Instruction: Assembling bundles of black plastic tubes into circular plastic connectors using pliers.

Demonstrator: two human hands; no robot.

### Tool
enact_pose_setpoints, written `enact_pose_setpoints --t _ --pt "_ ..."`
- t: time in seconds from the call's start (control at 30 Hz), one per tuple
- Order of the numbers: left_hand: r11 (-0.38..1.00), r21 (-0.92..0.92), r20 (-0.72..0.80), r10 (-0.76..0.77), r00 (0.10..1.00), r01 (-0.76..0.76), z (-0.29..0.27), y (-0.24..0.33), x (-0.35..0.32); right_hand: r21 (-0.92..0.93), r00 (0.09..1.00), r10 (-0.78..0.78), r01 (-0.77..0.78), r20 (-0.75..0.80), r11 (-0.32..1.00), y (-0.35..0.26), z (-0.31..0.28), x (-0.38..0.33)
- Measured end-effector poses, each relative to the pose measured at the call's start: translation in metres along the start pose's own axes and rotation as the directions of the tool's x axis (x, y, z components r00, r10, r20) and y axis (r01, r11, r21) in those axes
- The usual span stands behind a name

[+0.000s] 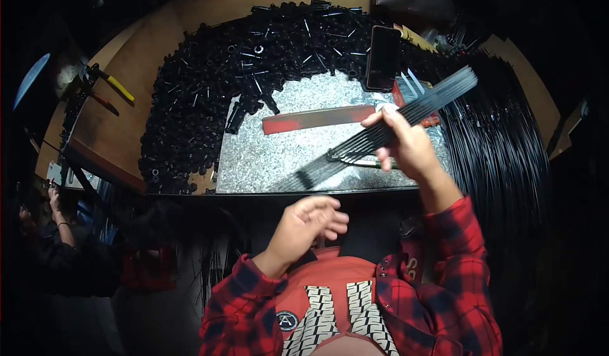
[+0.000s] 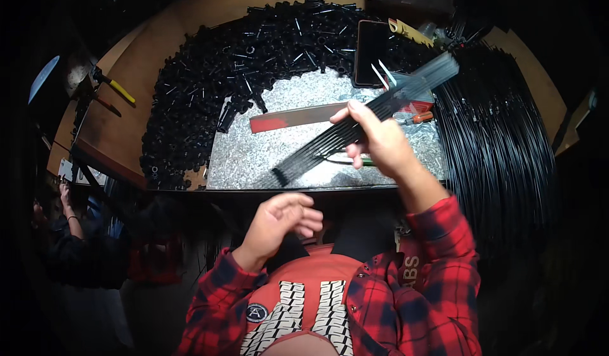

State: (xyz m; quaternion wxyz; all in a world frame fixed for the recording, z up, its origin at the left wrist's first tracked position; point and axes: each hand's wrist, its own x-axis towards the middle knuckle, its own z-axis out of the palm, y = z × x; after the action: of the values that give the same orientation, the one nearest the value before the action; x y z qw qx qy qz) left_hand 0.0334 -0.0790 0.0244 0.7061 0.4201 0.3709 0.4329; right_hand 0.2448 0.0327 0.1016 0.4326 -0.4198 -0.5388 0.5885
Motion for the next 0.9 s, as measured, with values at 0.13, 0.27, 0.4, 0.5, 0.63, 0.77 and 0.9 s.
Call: enact_pose_setpoints --t 0.13,0.27,0.4,0.5,0.63,0.77,0.9 --pt "0.983 0.175 0.074 0.045 0.996 -0.058 0.006 0.017 -0.015 -0.379 0.970 -0.017 0.110 0.242 0.919 -0.030 -0.007 0.005" --pt "0.740 0.558 -0.038 0.475 0.879 -0.376 0.008 0.040 -0.019 -0.603 0.884 0.122 0.201 0.451 0.772 -0.004 0.018 0.002" --pt "0.257 0.852 0.075 0.801 0.593 -0.455 0.005 0.077 -0.008 -0.383 0.700 -0.067 0.465 0.711 0.798 0.030 0.041 -0.010" --pt "0.313 0.797 0.098 0.777 0.622 -0.516 0.007 0.091 -0.001 -0.443 0.640 0.080 0.430 0.764 0.787 0.051 0.049 -0.016" --pt "0.604 0.665 0.066 0.539 0.840 -0.440 0.015 0.108 0.008 -0.351 0.617 0.012 0.431 0.787 0.831 0.053 0.061 -0.016" --pt "0.580 0.637 0.151 0.552 0.820 -0.508 0.015 0.102 0.013 -0.358 0.619 -0.022 0.482 0.785 0.800 0.062 0.049 -0.019" --pt "0.417 0.650 0.249 0.674 0.696 -0.636 0.018 0.098 0.009 0.043 0.789 -0.063 0.046 0.611 0.998 0.085 0.027 -0.028"
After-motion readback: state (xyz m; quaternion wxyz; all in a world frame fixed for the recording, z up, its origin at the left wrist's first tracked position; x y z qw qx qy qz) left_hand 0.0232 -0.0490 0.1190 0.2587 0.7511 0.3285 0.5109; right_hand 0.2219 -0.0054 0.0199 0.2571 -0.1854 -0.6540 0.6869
